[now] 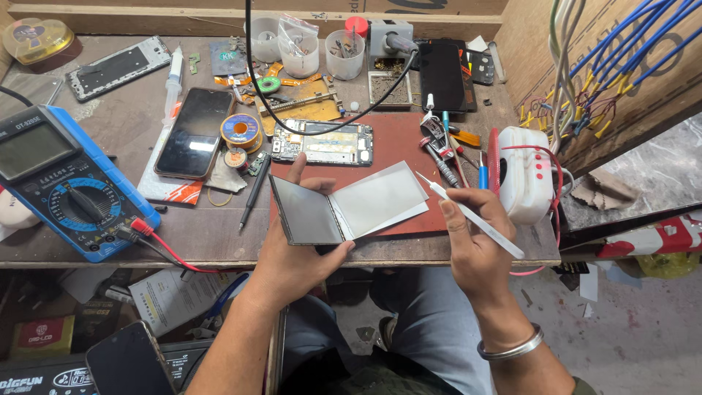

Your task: The person works on a disassembled foldable smartphone display at a repair bench, holding the flexible screen panel with one hand and using tweezers with the other to peel and trim a thin sheet along the panel's edge. They continue working around the edge, then pick up the phone at the end.

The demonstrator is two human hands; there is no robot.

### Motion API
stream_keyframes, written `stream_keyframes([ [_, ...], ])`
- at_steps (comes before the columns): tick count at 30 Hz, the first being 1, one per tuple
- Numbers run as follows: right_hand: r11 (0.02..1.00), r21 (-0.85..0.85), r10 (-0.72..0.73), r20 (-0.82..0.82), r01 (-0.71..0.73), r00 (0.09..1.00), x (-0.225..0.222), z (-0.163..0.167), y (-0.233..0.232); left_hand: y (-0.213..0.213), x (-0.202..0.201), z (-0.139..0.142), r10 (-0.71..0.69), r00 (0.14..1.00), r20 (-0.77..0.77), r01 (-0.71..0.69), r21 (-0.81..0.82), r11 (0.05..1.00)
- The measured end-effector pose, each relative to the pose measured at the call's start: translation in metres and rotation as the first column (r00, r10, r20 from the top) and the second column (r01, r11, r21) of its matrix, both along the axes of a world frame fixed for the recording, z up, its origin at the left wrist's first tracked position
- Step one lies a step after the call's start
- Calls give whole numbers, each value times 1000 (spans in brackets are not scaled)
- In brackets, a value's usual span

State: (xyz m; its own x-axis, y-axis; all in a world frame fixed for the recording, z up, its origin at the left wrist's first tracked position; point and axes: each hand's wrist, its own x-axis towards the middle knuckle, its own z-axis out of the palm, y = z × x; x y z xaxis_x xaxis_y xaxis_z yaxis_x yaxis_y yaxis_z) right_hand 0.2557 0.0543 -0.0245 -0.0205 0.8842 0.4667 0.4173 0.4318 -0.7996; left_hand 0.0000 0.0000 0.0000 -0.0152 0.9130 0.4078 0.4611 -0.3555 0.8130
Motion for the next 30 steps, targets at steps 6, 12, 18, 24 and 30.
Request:
stream_keyframes([
  [6,997,-53,48,-94,-53,994,-11,15,0,-1,0,0,52,992,-111,-36,145,989],
  [12,997,-68,36,-57,-40,998,-13,14,5,-2,0,1,32,993,-112,-14,153,988],
  [18,999,-52,-18,-36,16,999,-15,12,8,-3,0,1,56,980,-192,-16,203,979],
  [24,998,-59,-23,-28,22,999,-14,11,8,-4,1,0,28,998,-64,-23,81,996],
  [30,999,-49,4,-70,-8,998,-12,7,7,-3,1,2,35,990,-133,-18,126,992],
])
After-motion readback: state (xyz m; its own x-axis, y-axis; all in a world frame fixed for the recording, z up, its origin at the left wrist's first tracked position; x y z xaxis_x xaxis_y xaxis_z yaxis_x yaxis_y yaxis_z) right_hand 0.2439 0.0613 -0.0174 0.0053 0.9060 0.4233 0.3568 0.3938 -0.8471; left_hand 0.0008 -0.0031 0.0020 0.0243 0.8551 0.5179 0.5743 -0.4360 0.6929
